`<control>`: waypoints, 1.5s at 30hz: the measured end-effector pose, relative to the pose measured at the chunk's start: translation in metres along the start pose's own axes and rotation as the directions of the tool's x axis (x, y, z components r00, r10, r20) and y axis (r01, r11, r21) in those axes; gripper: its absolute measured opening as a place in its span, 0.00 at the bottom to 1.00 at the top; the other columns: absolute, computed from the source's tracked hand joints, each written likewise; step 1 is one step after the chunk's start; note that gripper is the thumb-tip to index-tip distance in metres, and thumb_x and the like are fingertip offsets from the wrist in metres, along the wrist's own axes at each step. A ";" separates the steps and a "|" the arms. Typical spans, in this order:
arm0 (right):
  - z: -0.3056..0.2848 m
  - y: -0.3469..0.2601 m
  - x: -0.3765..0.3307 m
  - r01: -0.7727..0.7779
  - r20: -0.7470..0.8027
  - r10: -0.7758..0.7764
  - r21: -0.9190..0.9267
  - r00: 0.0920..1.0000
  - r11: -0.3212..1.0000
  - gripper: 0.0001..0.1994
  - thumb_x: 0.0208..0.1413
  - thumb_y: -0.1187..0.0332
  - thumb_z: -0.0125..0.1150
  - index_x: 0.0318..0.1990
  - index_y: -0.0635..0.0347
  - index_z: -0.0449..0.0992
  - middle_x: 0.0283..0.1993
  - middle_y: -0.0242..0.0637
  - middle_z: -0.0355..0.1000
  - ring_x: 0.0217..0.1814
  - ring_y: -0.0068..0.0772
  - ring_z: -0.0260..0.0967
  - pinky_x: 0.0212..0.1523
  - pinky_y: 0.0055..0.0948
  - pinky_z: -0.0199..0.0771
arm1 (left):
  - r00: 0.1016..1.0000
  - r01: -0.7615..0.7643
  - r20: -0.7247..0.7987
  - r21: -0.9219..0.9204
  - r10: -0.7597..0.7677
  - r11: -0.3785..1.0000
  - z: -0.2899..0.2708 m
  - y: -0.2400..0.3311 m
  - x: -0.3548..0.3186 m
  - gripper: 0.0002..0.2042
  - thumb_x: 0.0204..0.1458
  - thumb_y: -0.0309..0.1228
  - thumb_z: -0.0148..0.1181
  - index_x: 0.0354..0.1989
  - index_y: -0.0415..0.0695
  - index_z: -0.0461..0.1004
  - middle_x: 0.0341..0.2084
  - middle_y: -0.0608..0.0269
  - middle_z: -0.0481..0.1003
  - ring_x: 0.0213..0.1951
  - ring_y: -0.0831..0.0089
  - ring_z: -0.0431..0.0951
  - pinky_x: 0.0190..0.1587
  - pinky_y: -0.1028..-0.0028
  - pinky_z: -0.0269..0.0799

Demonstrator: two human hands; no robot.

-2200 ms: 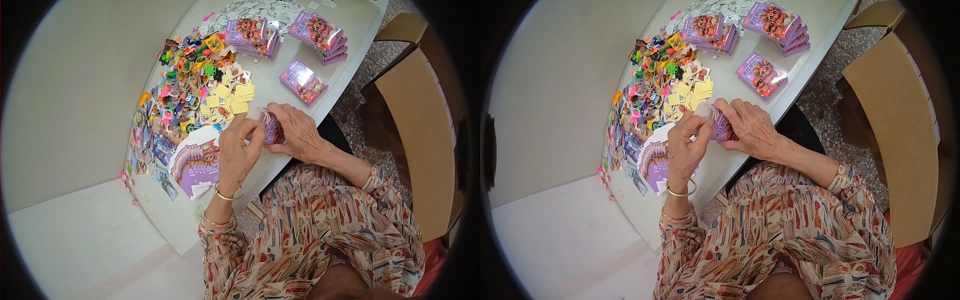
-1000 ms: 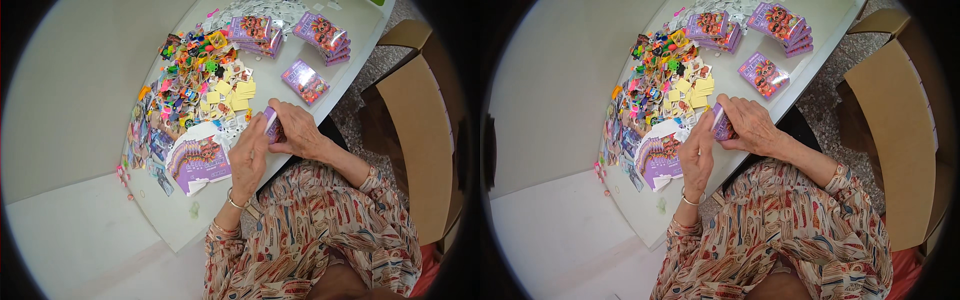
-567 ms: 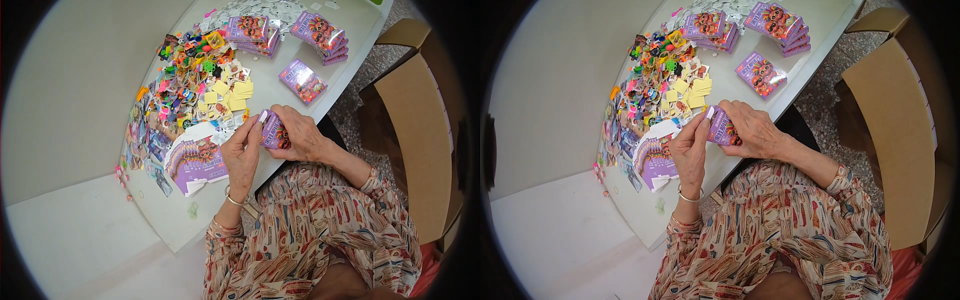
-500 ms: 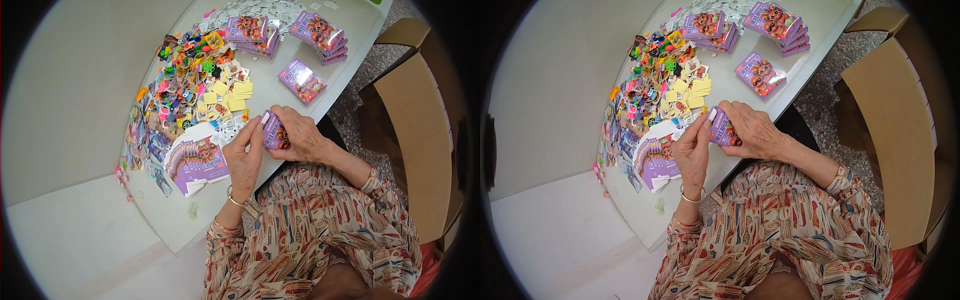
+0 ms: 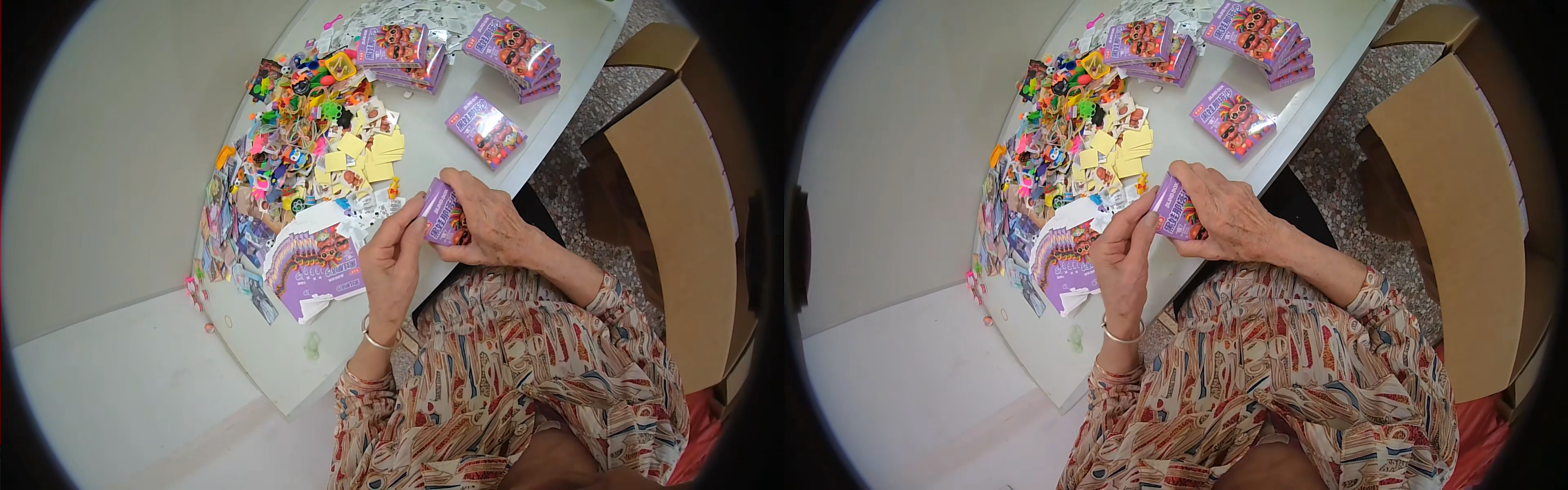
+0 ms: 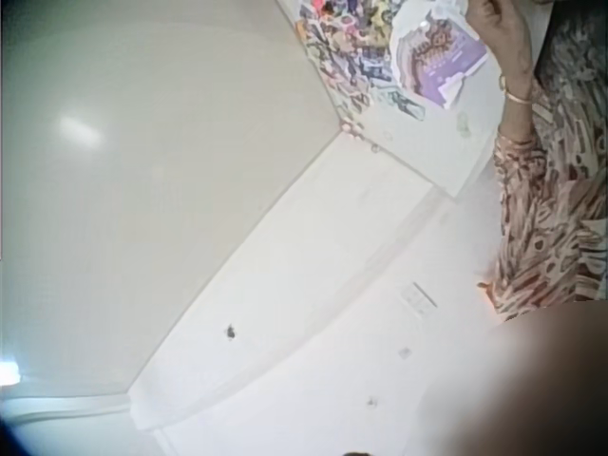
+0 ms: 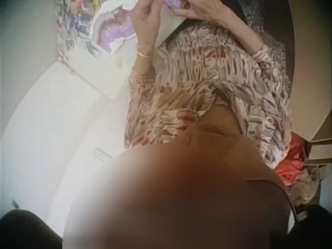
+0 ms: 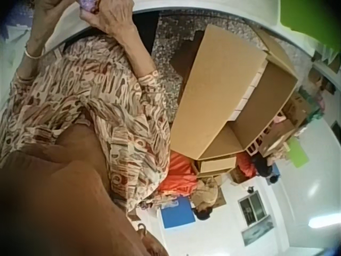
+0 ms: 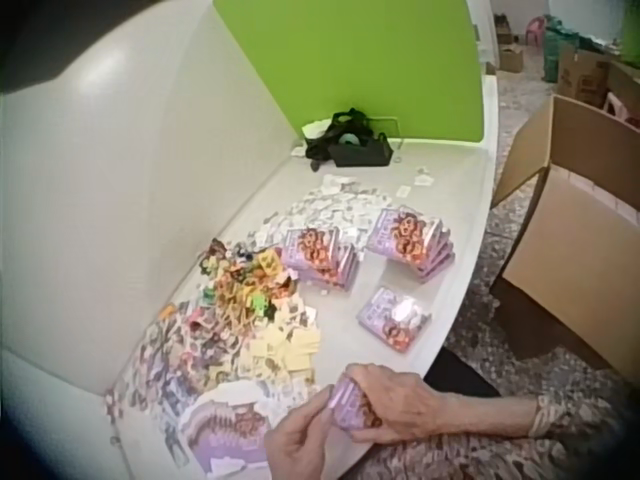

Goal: Sorting colorful decorative cards and placing them into small purple packaging boxes.

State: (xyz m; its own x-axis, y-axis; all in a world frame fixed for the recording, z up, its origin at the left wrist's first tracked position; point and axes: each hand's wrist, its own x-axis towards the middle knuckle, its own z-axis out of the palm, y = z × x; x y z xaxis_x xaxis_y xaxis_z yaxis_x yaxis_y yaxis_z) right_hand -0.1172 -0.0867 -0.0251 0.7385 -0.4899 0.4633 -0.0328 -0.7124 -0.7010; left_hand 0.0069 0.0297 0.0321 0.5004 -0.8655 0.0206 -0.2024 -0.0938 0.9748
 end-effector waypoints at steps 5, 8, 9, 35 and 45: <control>0.006 0.003 -0.002 0.022 -0.002 -0.022 -0.038 1.000 0.999 0.45 0.39 0.59 0.71 0.62 0.72 0.52 0.46 0.53 0.65 0.43 0.51 0.70 0.37 0.41 0.75 | 0.917 -0.284 -0.089 0.539 0.389 0.793 0.023 -0.015 -0.009 0.14 0.60 0.20 0.51 0.53 0.35 0.73 0.47 0.54 0.78 0.47 0.73 0.77 0.50 0.74 0.72; 0.007 0.003 -0.002 0.020 -0.017 -0.021 -0.049 1.000 0.999 0.45 0.39 0.60 0.71 0.61 0.72 0.52 0.47 0.53 0.65 0.42 0.51 0.70 0.36 0.41 0.75 | 0.939 -0.275 -0.027 0.539 0.343 0.796 0.021 -0.014 -0.007 0.16 0.57 0.16 0.50 0.53 0.34 0.71 0.50 0.44 0.74 0.50 0.58 0.78 0.50 0.67 0.74; 0.005 0.002 -0.003 -0.004 -0.014 0.003 -0.045 1.000 0.999 0.44 0.39 0.60 0.71 0.61 0.72 0.53 0.48 0.53 0.64 0.42 0.51 0.70 0.36 0.40 0.76 | 0.939 -0.277 -0.025 0.537 0.343 0.797 0.020 -0.010 -0.006 0.16 0.57 0.16 0.50 0.53 0.34 0.71 0.50 0.44 0.74 0.50 0.58 0.78 0.50 0.67 0.74; -0.019 -0.008 -0.011 -0.172 -0.013 0.172 -0.070 0.985 0.983 0.43 0.38 0.67 0.71 0.61 0.70 0.51 0.57 0.57 0.59 0.56 0.59 0.63 0.49 0.43 0.74 | 0.882 -0.471 0.340 0.668 0.326 0.576 0.039 -0.004 0.019 0.33 0.47 0.27 0.65 0.61 0.32 0.59 0.51 0.41 0.67 0.50 0.46 0.69 0.51 0.59 0.67; -0.062 0.040 -0.014 -0.254 -0.308 0.150 -0.333 0.939 0.908 0.45 0.41 0.52 0.73 0.61 0.72 0.57 0.60 0.57 0.60 0.60 0.57 0.59 0.61 0.45 0.60 | 0.969 -0.134 0.249 0.541 -0.006 0.830 0.031 -0.023 0.064 0.26 0.51 0.30 0.64 0.57 0.34 0.65 0.42 0.48 0.72 0.40 0.51 0.72 0.43 0.64 0.70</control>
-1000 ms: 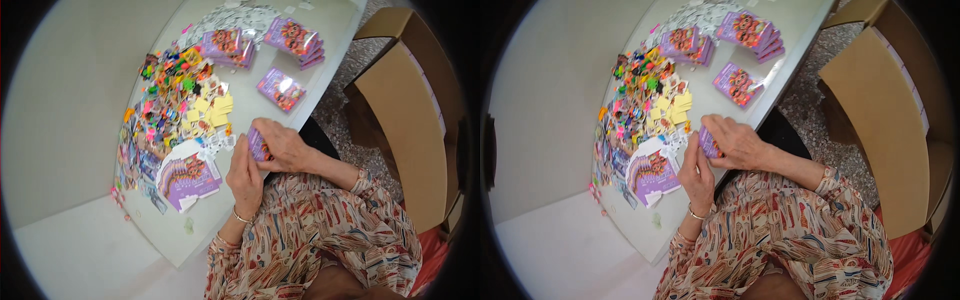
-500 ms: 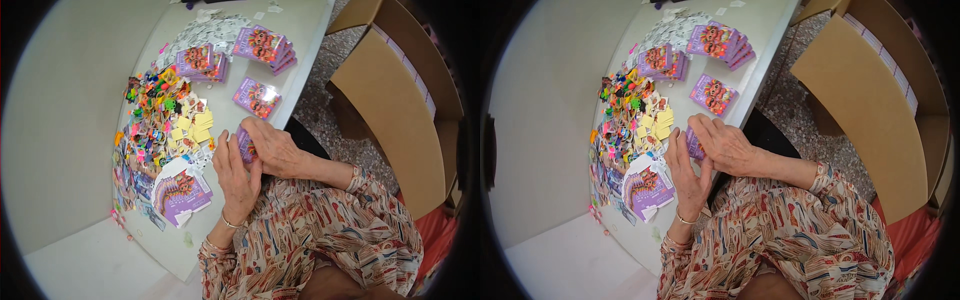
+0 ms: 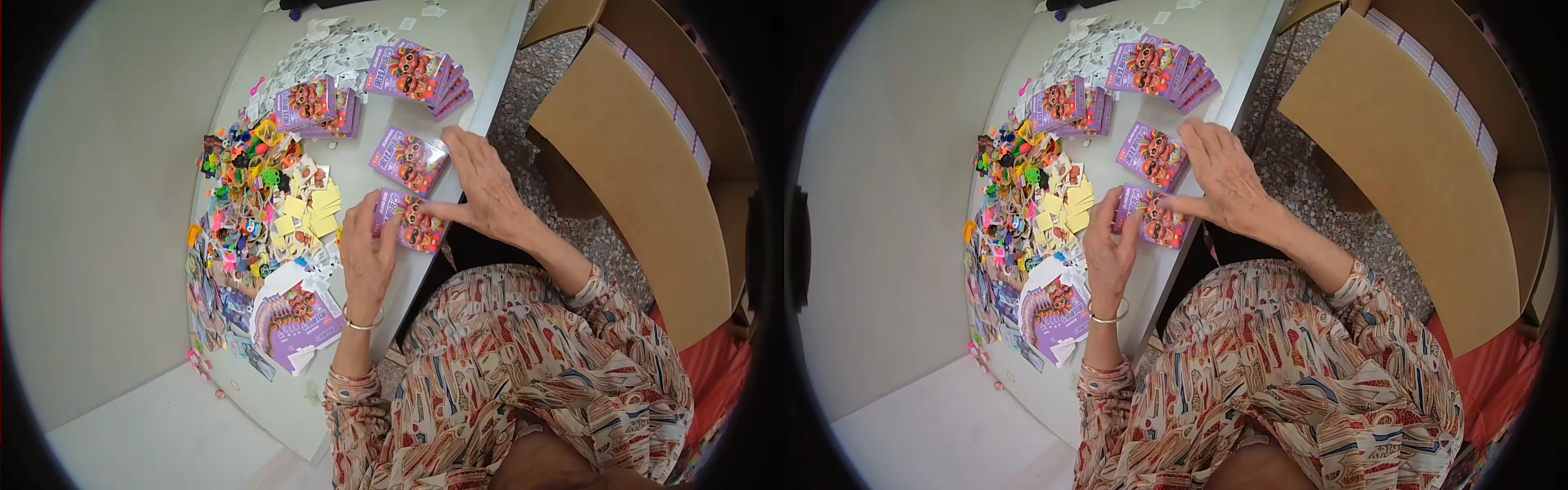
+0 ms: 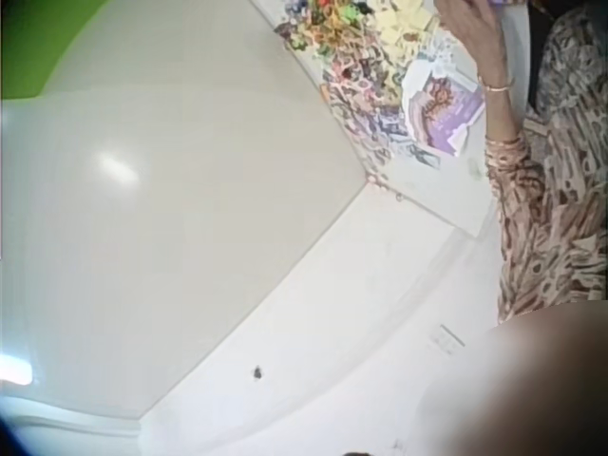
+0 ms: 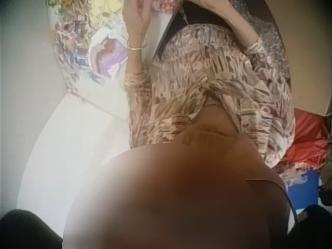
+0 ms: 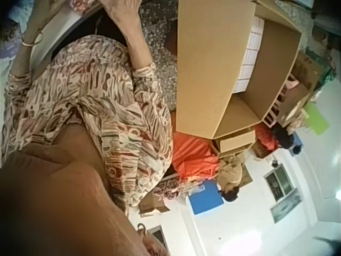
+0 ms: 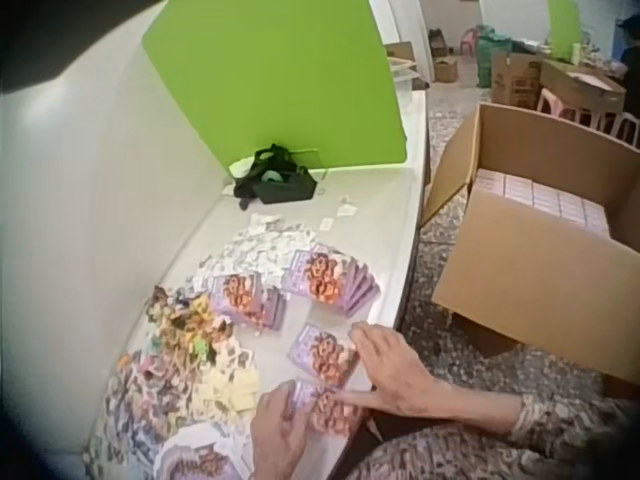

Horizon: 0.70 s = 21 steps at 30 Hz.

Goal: Sorting colorful decorative cards and placing them into small purple packaging boxes.

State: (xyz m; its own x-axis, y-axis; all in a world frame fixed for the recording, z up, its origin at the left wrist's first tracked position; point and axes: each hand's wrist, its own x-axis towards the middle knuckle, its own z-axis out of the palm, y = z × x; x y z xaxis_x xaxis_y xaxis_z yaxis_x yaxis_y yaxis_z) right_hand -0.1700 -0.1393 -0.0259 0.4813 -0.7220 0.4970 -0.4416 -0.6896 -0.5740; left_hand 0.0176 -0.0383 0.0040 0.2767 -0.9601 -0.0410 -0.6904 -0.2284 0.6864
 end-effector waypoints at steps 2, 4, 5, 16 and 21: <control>0.011 0.010 -0.002 -0.032 -0.011 0.032 0.037 0.999 0.999 0.34 0.49 0.57 0.67 0.57 0.70 0.61 0.53 0.52 0.65 0.56 0.53 0.61 0.57 0.45 0.62 | 0.929 -0.338 -0.064 0.262 0.365 0.904 0.007 -0.002 -0.002 0.31 0.48 0.35 0.67 0.58 0.32 0.63 0.47 0.45 0.69 0.46 0.49 0.70 0.48 0.61 0.67; 0.016 0.013 -0.003 -0.023 -0.035 0.023 0.014 0.999 1.000 0.29 0.52 0.61 0.65 0.55 0.69 0.63 0.50 0.50 0.66 0.54 0.52 0.62 0.54 0.45 0.62 | 0.927 -0.350 -0.029 0.302 0.375 0.887 0.013 0.007 -0.011 0.34 0.46 0.38 0.68 0.58 0.31 0.62 0.50 0.43 0.67 0.48 0.48 0.68 0.50 0.59 0.65; 0.017 0.012 -0.002 -0.014 -0.049 0.014 -0.004 0.999 1.000 0.23 0.54 0.64 0.62 0.54 0.68 0.65 0.47 0.48 0.67 0.52 0.50 0.62 0.52 0.44 0.62 | 0.928 -0.353 0.005 0.341 0.373 0.872 0.014 0.012 -0.015 0.38 0.43 0.40 0.70 0.59 0.31 0.60 0.52 0.41 0.65 0.50 0.47 0.66 0.53 0.58 0.63; 0.009 0.016 0.000 -0.130 0.022 0.129 0.178 0.991 0.975 0.15 0.61 0.64 0.51 0.49 0.66 0.70 0.46 0.44 0.69 0.51 0.46 0.62 0.54 0.41 0.58 | 0.908 -0.369 -0.052 0.367 0.415 0.854 0.000 0.046 0.023 0.42 0.39 0.42 0.69 0.60 0.31 0.58 0.53 0.39 0.63 0.51 0.45 0.66 0.54 0.54 0.62; 0.016 0.017 0.003 -0.107 -0.019 0.114 0.232 0.993 0.967 0.15 0.63 0.63 0.48 0.49 0.66 0.71 0.45 0.43 0.70 0.50 0.44 0.62 0.54 0.40 0.57 | 0.897 -0.408 -0.001 0.386 0.443 0.827 0.021 0.022 0.059 0.42 0.37 0.41 0.68 0.60 0.32 0.57 0.52 0.40 0.62 0.51 0.45 0.65 0.53 0.53 0.62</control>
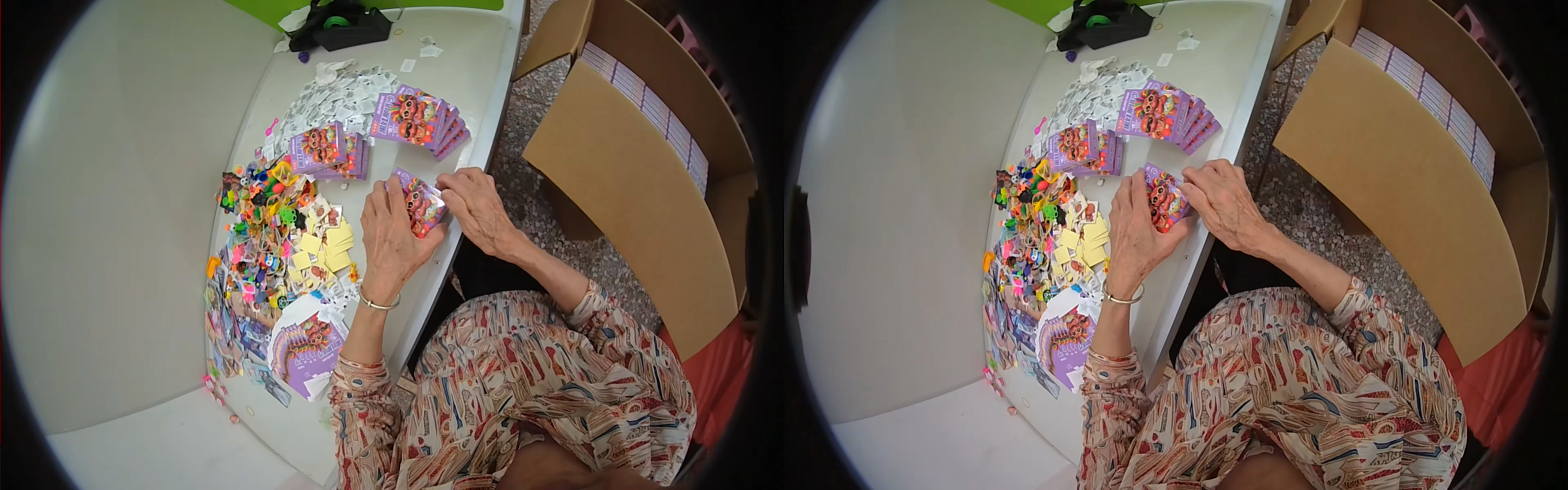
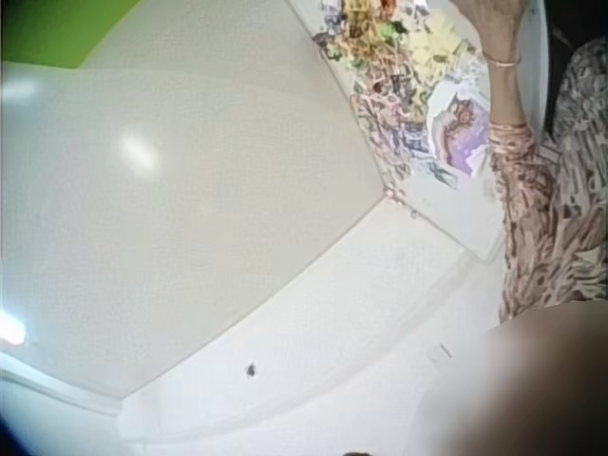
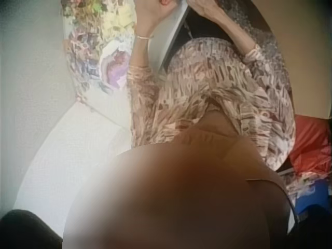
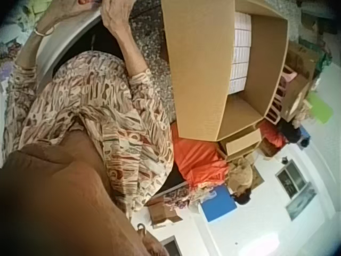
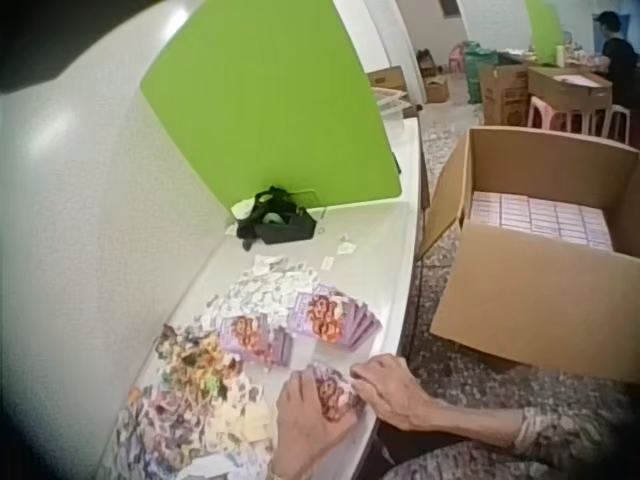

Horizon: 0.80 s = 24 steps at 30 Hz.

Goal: Sorting colorful decorative cards and placing them into small purple packaging boxes.

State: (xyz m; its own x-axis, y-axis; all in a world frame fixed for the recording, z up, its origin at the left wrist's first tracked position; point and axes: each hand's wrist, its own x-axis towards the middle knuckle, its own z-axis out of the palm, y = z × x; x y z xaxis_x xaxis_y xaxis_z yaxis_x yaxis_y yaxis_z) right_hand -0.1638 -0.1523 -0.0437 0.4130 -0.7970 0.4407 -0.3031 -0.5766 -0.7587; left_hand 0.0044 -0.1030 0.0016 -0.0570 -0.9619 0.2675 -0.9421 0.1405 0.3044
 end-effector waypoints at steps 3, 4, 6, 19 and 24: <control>-0.001 0.004 -0.002 -0.008 0.010 0.008 -0.022 1.000 1.000 0.15 0.63 0.64 0.48 0.49 0.66 0.72 0.46 0.42 0.71 0.50 0.43 0.62 0.54 0.40 0.57 | 1.000 -0.015 0.019 0.004 0.015 1.000 0.005 0.003 0.004 0.42 0.35 0.39 0.68 0.60 0.33 0.57 0.51 0.41 0.62 0.50 0.46 0.65 0.52 0.53 0.62; -0.001 0.004 -0.002 0.012 0.018 -0.012 -0.038 1.000 0.999 0.15 0.63 0.64 0.48 0.49 0.66 0.72 0.46 0.42 0.71 0.50 0.43 0.62 0.55 0.40 0.57 | 0.999 -0.035 0.017 0.038 0.034 0.999 0.005 0.004 0.007 0.42 0.34 0.38 0.68 0.60 0.33 0.56 0.51 0.42 0.61 0.50 0.46 0.65 0.52 0.53 0.62; 0.000 0.007 -0.003 0.010 -0.002 -0.010 -0.029 1.000 1.000 0.14 0.63 0.65 0.48 0.49 0.64 0.72 0.45 0.40 0.70 0.50 0.42 0.62 0.54 0.39 0.57 | 0.997 -0.010 0.081 0.030 0.008 1.000 0.004 0.005 0.015 0.43 0.34 0.39 0.68 0.61 0.33 0.56 0.52 0.41 0.62 0.51 0.46 0.65 0.52 0.53 0.62; -0.002 0.008 -0.003 -0.091 0.029 0.088 0.104 0.996 0.990 0.14 0.61 0.60 0.51 0.47 0.60 0.74 0.45 0.41 0.72 0.51 0.44 0.62 0.54 0.40 0.57 | 0.991 0.051 -0.121 -0.038 -0.055 0.998 0.016 0.000 0.004 0.44 0.33 0.36 0.68 0.62 0.33 0.54 0.51 0.40 0.61 0.48 0.45 0.63 0.53 0.53 0.59; -0.011 0.001 0.013 -0.151 0.140 0.146 0.020 0.979 0.988 0.22 0.55 0.51 0.60 0.43 0.64 0.74 0.37 0.44 0.73 0.45 0.44 0.66 0.48 0.38 0.63 | 0.971 -0.025 -0.240 -0.008 0.022 1.000 0.016 0.020 -0.002 0.48 0.32 0.36 0.71 0.64 0.33 0.51 0.55 0.39 0.59 0.53 0.43 0.60 0.56 0.52 0.57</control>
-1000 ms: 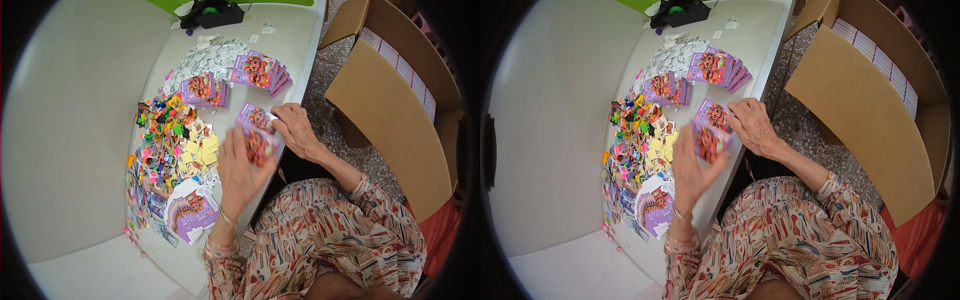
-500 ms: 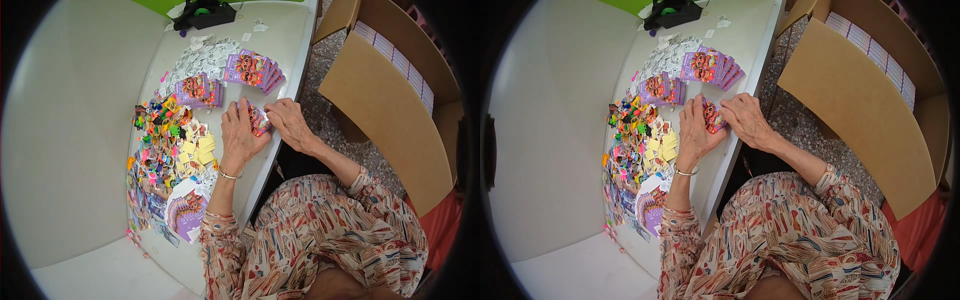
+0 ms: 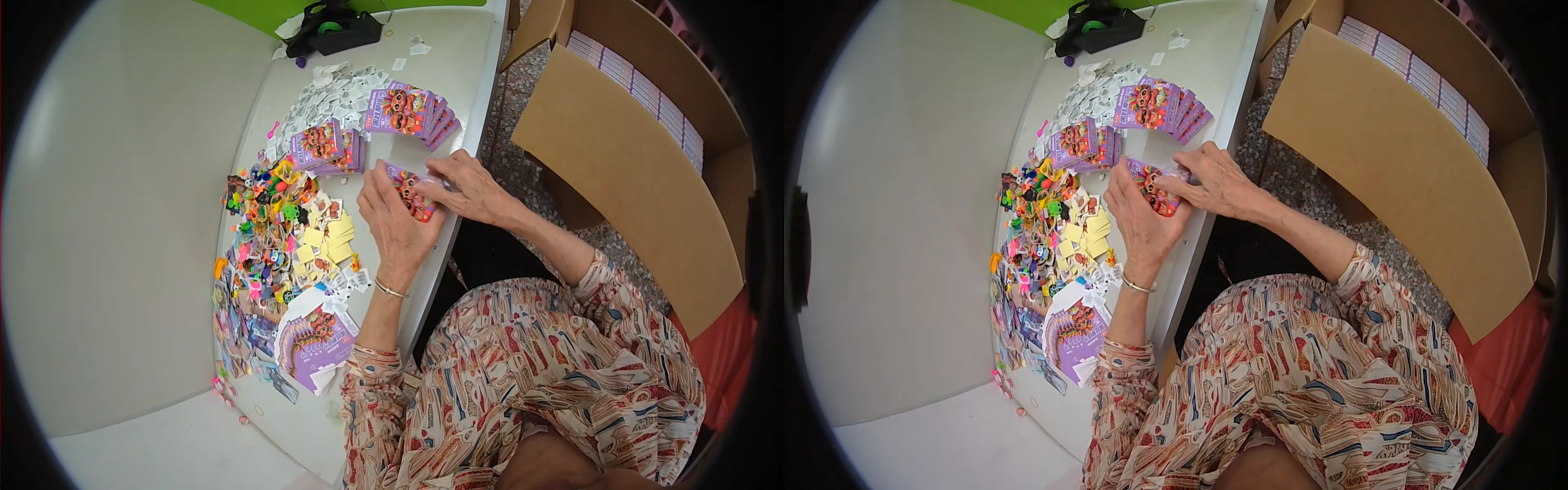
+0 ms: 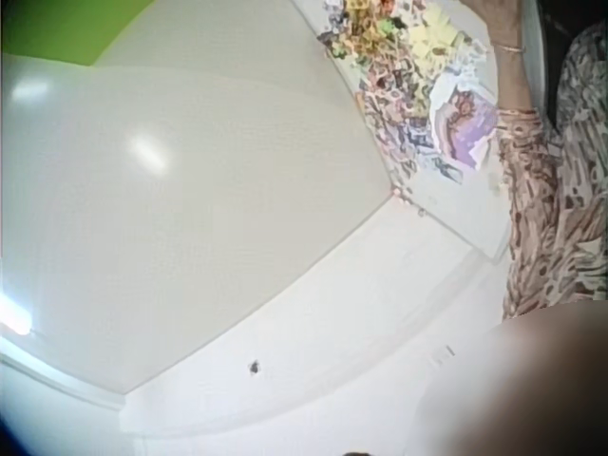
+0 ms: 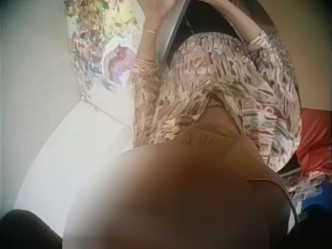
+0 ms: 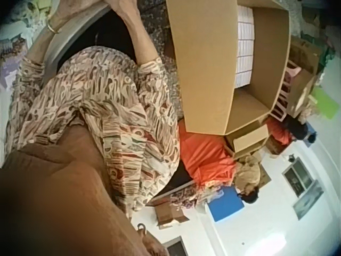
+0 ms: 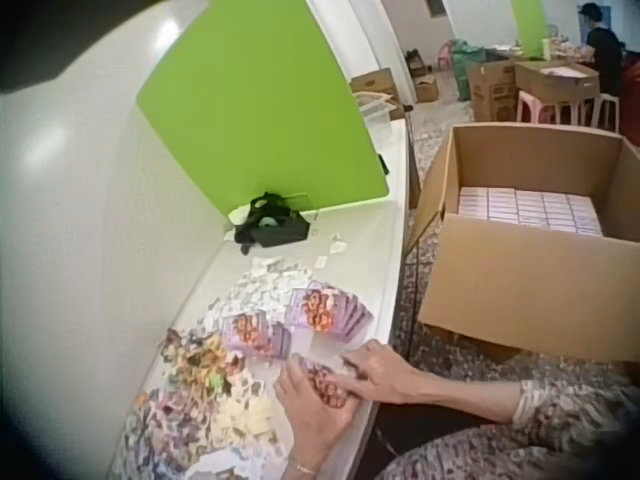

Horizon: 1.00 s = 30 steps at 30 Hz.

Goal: Sorting colorful decorative cards and placing them into small purple packaging boxes.

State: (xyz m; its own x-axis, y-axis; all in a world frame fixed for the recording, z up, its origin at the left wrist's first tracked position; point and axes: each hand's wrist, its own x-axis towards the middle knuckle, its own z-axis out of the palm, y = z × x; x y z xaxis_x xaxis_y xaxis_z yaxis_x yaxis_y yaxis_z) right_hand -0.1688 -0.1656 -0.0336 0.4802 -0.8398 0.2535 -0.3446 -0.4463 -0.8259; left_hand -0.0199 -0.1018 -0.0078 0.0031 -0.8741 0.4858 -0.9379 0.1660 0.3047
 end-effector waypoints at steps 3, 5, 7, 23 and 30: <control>-0.018 -0.012 0.016 -0.118 0.294 0.065 0.168 0.954 0.979 0.25 0.52 0.50 0.65 0.44 0.66 0.73 0.34 0.42 0.73 0.42 0.34 0.67 0.43 0.32 0.67 | 0.990 -0.119 -0.078 0.007 0.120 0.993 -0.005 0.004 -0.011 0.50 0.32 0.35 0.73 0.65 0.34 0.49 0.58 0.38 0.56 0.56 0.43 0.58 0.58 0.51 0.55; -0.022 -0.012 0.018 -0.236 0.536 0.023 0.332 0.844 0.913 0.25 0.51 0.54 0.68 0.47 0.66 0.72 0.36 0.34 0.72 0.41 0.20 0.65 0.42 0.24 0.67 | 0.984 -0.157 -0.080 -0.006 0.156 0.988 -0.008 0.005 -0.019 0.49 0.34 0.34 0.73 0.65 0.34 0.49 0.60 0.39 0.55 0.59 0.41 0.56 0.61 0.51 0.53; -0.016 -0.009 0.012 -0.250 0.497 0.015 0.411 0.868 0.877 0.25 0.51 0.56 0.69 0.49 0.65 0.71 0.39 0.34 0.72 0.43 0.21 0.66 0.44 0.24 0.67 | 0.990 -0.120 -0.089 -0.071 0.113 0.990 -0.021 0.009 -0.026 0.49 0.35 0.35 0.74 0.66 0.34 0.48 0.61 0.39 0.54 0.61 0.42 0.55 0.62 0.51 0.52; -0.016 -0.025 0.001 0.323 0.187 -0.320 0.014 0.929 0.946 0.36 0.47 0.60 0.69 0.60 0.66 0.58 0.56 0.50 0.62 0.63 0.53 0.58 0.63 0.43 0.59 | 0.958 0.283 0.190 -0.744 -0.216 0.605 -0.028 -0.039 -0.036 0.25 0.53 0.26 0.62 0.59 0.38 0.60 0.46 0.54 0.72 0.49 0.66 0.75 0.54 0.68 0.69; -0.010 -0.050 0.011 0.435 0.323 -0.354 -0.227 0.878 0.871 0.30 0.55 0.60 0.61 0.59 0.69 0.58 0.57 0.52 0.61 0.60 0.54 0.60 0.61 0.45 0.61 | 0.934 0.354 0.272 -0.788 -0.230 0.504 -0.031 -0.039 -0.034 0.26 0.54 0.24 0.61 0.60 0.38 0.58 0.49 0.52 0.72 0.52 0.66 0.73 0.56 0.69 0.69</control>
State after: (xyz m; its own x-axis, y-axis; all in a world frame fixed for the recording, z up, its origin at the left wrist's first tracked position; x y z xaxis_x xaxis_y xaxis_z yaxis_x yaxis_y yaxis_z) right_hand -0.1544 -0.1555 0.0151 0.8041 -0.4790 0.3522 -0.2744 -0.8245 -0.4950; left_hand 0.0275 -0.0646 -0.0102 0.1242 -0.9791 0.1609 -0.1982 0.1344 0.9709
